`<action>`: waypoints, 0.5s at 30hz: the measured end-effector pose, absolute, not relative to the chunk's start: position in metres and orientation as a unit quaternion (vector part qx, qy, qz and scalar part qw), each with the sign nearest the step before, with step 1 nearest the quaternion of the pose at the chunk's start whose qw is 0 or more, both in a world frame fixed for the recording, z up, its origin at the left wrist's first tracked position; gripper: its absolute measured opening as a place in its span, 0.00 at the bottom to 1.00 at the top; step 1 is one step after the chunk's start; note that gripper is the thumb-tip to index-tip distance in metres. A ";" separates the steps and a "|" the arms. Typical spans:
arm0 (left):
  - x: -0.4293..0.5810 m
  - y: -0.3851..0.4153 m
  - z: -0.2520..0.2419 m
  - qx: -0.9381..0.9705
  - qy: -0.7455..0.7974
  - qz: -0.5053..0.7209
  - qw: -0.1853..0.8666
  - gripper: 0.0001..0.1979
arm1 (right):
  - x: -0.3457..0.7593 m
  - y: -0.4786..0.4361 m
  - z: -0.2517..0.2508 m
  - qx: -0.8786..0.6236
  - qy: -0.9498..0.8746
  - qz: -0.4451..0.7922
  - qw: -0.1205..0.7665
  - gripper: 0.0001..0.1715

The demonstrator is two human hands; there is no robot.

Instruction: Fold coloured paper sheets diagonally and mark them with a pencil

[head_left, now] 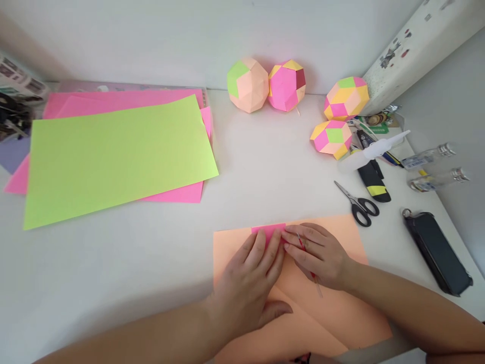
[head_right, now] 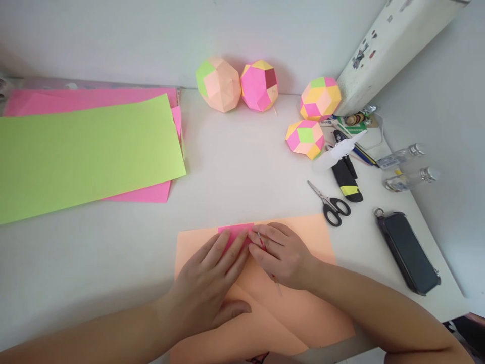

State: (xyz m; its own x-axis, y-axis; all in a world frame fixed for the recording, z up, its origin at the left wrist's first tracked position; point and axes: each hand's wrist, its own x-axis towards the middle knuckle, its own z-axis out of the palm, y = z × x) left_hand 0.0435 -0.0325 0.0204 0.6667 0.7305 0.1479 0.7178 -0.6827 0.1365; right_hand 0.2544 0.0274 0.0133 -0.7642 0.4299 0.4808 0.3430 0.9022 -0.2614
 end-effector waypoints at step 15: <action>0.044 -0.020 0.023 0.935 0.346 0.079 -0.012 0.39 | 0.243 0.064 0.041 -0.424 -0.619 0.613 0.248 0.22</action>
State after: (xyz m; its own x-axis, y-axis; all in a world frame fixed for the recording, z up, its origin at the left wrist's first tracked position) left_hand 0.0443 -0.0198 0.0225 0.7479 0.6450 0.1568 0.6489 -0.7602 0.0320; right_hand 0.2427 0.0640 0.0409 -0.5176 0.8286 -0.2133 0.2207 -0.1116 -0.9689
